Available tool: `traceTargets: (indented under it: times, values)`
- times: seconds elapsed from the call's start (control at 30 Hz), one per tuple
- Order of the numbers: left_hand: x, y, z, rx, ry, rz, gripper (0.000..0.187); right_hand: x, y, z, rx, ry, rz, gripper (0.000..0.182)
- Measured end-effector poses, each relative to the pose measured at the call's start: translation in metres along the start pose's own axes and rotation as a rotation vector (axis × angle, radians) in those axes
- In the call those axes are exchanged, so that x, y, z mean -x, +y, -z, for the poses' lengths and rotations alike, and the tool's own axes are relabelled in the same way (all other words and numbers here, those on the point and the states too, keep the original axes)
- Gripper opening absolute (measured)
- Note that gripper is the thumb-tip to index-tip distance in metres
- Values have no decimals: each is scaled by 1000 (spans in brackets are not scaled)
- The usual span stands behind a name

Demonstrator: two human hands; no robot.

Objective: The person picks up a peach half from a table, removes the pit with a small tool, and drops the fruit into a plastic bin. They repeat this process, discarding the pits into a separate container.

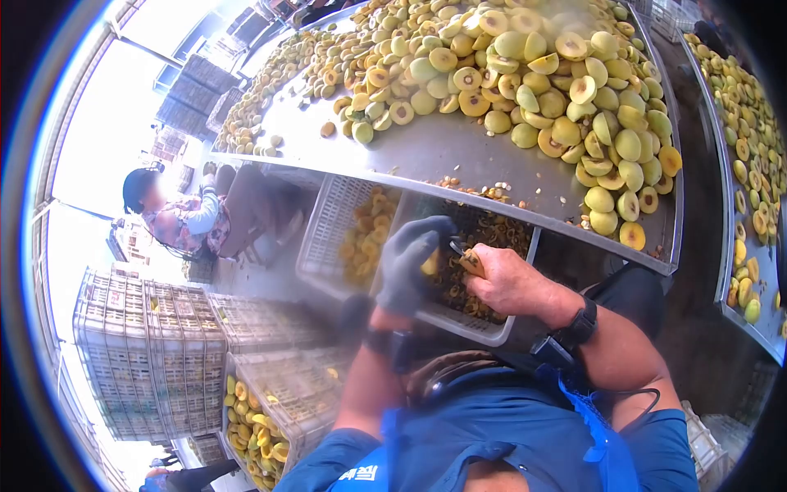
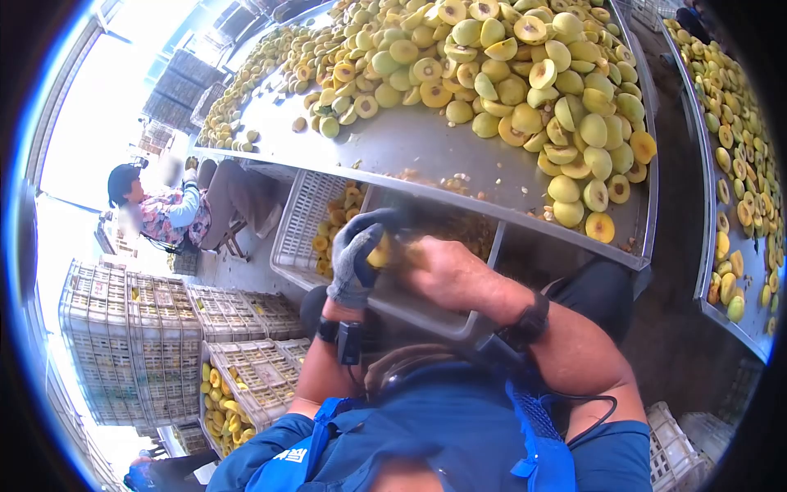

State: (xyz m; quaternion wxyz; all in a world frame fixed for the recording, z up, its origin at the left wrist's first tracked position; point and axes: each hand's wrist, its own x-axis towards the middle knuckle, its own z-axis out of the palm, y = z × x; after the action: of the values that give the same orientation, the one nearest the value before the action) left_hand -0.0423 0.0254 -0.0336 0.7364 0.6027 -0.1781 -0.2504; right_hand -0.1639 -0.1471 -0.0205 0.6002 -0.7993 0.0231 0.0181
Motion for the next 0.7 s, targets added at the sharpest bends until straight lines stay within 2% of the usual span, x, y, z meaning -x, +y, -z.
traceTargets:
  times: [0.07, 0.17, 0.23, 0.33, 0.37, 0.4, 0.43, 0.47, 0.53, 0.57, 0.6, 0.7]
  values:
    - [-3, -2, 33, -196, 74, -36, 34, 2, 1, 5, -10, 18, -23, 25]
    - [-19, -17, 120, -459, 268, -1, 38, 6, 4, 9, 51, 67, 39, 26]
    - [-34, 6, 127, -1670, 353, -13, 41, 7, 5, 9, 45, 64, 64, 27]
    - [-77, 28, 113, -1493, 481, -250, 45, 6, -2, 15, 41, 57, 48, 26]
    - [-89, 44, 75, -1345, 399, -420, 41, 6, -4, 15, 37, 57, 38, 26]
    - [-117, 31, 74, -1334, 419, -512, 43, 5, -7, 16, 38, 57, 32, 26]
    - [-133, 38, 37, -1250, 346, -459, 47, 3, -8, 19, 41, 58, 29, 26]
    - [-160, 27, 24, -1177, 263, -505, 48, 2, -9, 22, 59, 54, 11, 26]
    - [-206, 21, -18, -1062, 179, -218, 49, 0, -11, 28, 62, 84, -7, 26]
    - [-241, -4, -18, -1227, 179, -445, 48, 0, -12, 31, 63, 102, -18, 26]
    - [-270, -22, -24, -1170, 199, -308, 51, 0, -12, 35, 51, 92, -33, 26]
    - [-330, -63, -40, -1036, 285, -92, 49, -2, -14, 44, 35, 138, -21, 27]
